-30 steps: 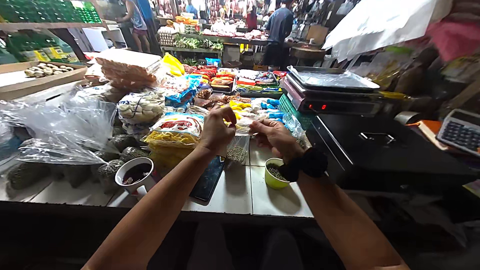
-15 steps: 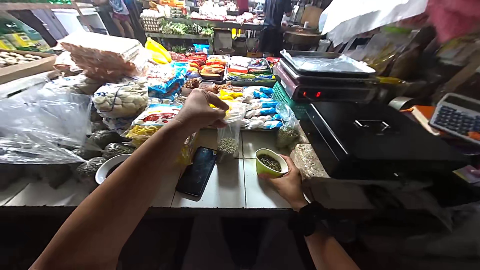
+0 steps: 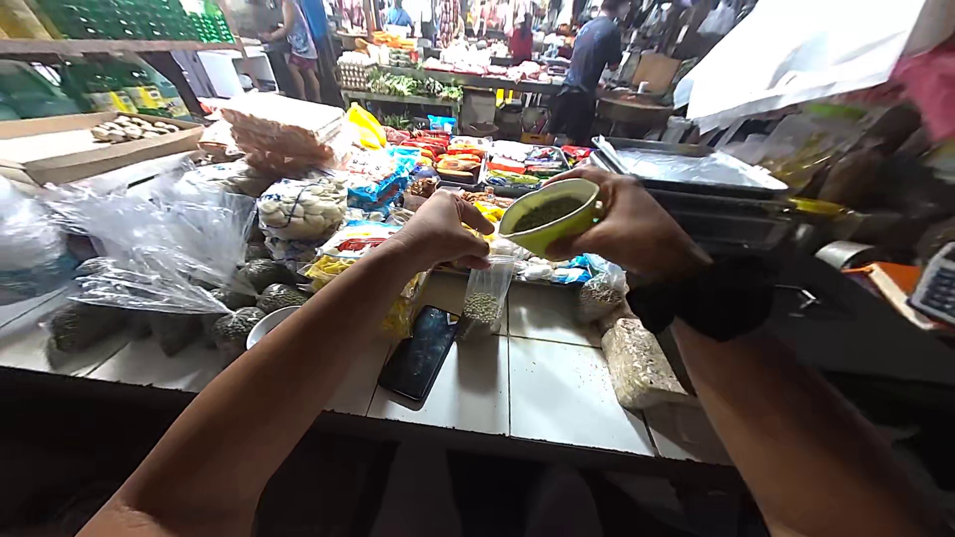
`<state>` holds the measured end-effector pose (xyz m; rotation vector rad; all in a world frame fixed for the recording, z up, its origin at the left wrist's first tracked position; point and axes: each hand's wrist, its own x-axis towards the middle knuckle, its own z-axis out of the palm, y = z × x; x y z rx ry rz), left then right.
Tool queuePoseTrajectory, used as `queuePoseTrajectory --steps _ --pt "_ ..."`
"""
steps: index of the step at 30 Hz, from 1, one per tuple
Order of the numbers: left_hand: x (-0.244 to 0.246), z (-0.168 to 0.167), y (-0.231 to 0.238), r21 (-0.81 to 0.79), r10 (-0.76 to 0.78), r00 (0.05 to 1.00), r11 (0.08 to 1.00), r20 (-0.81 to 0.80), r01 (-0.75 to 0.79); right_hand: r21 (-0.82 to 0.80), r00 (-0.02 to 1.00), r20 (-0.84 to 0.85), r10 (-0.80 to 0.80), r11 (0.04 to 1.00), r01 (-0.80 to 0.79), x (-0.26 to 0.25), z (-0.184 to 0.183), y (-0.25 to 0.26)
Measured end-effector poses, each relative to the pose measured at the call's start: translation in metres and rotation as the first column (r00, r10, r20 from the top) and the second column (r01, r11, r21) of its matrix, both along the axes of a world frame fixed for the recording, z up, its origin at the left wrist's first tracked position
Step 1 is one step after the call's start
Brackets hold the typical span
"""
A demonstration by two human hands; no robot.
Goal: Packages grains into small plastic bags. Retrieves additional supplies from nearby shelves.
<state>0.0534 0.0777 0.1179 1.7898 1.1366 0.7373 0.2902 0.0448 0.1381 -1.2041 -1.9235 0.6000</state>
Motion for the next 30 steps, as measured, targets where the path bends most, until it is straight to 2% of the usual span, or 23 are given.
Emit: queuePoseTrajectory --steps 3,9,16,24,30 --pt "0.000 0.001 0.001 -0.022 0.006 1.000 1.000 0.016 -0.006 -0.095 0.985 0.164 0.051 0.995 -0.036 -0.009 0.015 0.014" --pt "-0.001 0.002 0.007 -0.036 -0.024 0.999 0.999 0.032 0.025 -0.101 0.937 0.344 0.061 0.994 -0.028 -0.018 0.031 0.025" --pt "0.001 0.002 0.009 -0.033 -0.027 0.999 0.999 0.038 0.029 -0.091 0.918 0.393 0.041 0.996 -0.006 -0.025 0.037 0.029" --pt "0.001 0.000 0.011 -0.041 -0.024 0.997 0.999 0.069 0.027 -0.076 0.934 0.354 0.038 0.997 -0.012 -0.021 0.034 0.031" --pt "0.003 0.001 0.010 -0.054 -0.021 0.997 0.998 0.070 0.024 -0.063 0.892 0.453 0.004 0.998 0.027 -0.028 0.040 0.028"
